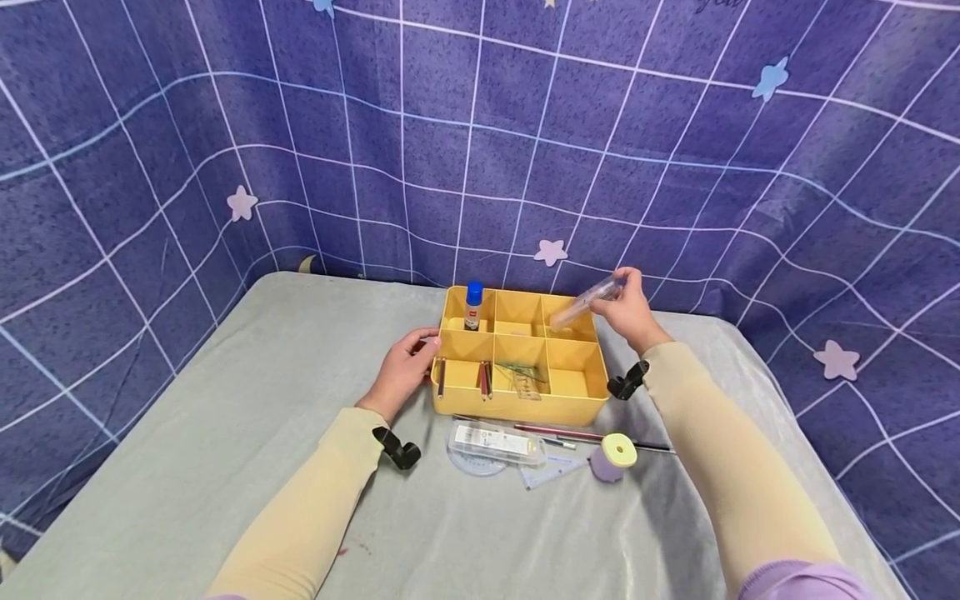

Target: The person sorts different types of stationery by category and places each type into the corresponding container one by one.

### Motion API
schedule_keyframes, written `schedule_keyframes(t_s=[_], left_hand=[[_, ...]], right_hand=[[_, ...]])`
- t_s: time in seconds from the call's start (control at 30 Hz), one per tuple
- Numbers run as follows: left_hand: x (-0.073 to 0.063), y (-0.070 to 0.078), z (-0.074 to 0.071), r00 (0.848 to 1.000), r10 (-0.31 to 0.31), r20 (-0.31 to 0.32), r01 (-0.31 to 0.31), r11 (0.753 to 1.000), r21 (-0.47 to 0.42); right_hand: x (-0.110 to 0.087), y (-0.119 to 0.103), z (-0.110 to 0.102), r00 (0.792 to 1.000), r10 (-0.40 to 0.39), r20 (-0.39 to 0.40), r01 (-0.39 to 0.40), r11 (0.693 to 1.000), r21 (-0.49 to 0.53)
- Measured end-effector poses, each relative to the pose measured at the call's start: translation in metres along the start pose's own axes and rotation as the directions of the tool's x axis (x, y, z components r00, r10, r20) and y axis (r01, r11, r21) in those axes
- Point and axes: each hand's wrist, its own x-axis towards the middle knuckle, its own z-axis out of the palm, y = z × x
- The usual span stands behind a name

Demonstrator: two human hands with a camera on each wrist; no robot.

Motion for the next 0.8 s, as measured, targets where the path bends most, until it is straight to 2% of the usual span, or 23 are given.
schedule_keyframes(t_s=[0.13, 0.23, 0.4, 0.63, 0.8], left_hand=[[0.001, -0.0004, 0.0001, 1.0, 0.009, -0.003, -0.009, 1.0, -0.004], [0.001, -0.0006, 0.0001, 1.0, 0.015, -0.004, -0.015, 1.0, -0.007], [0.0005, -0.0004, -0.0001, 1.0, 0.016, -0.007, -0.016, 1.0, 0.0], [-0.0003, -0.0008, 0.0002, 1.0, 0.006, 0.002, -0.006, 1.0, 0.015], [-0.0002, -0.0001, -0.0001, 1.0, 0.002, -0.001, -0.002, 1.0, 0.008]], right_hand=[[-0.0006, -0.001, 0.0004, 0.999, 0.003, 0.047, -0.001, 0.999, -0.052], [-0.0011, -0.0006, 0.0016, 0.996, 0.01, 0.085, -0.007, 0.999, -0.042], [-0.0001, 0.001, 0.0044, 0.994, 0.01, 0.105, -0.01, 1.0, -0.001], [0.0015, 0.0028, 0.0078, 0.99, 0.084, 0.109, -0.07, 0.989, -0.128], [0.0036, 0.0005, 0.0082, 0.988, 0.093, 0.123, -0.07, 0.981, -0.18]])
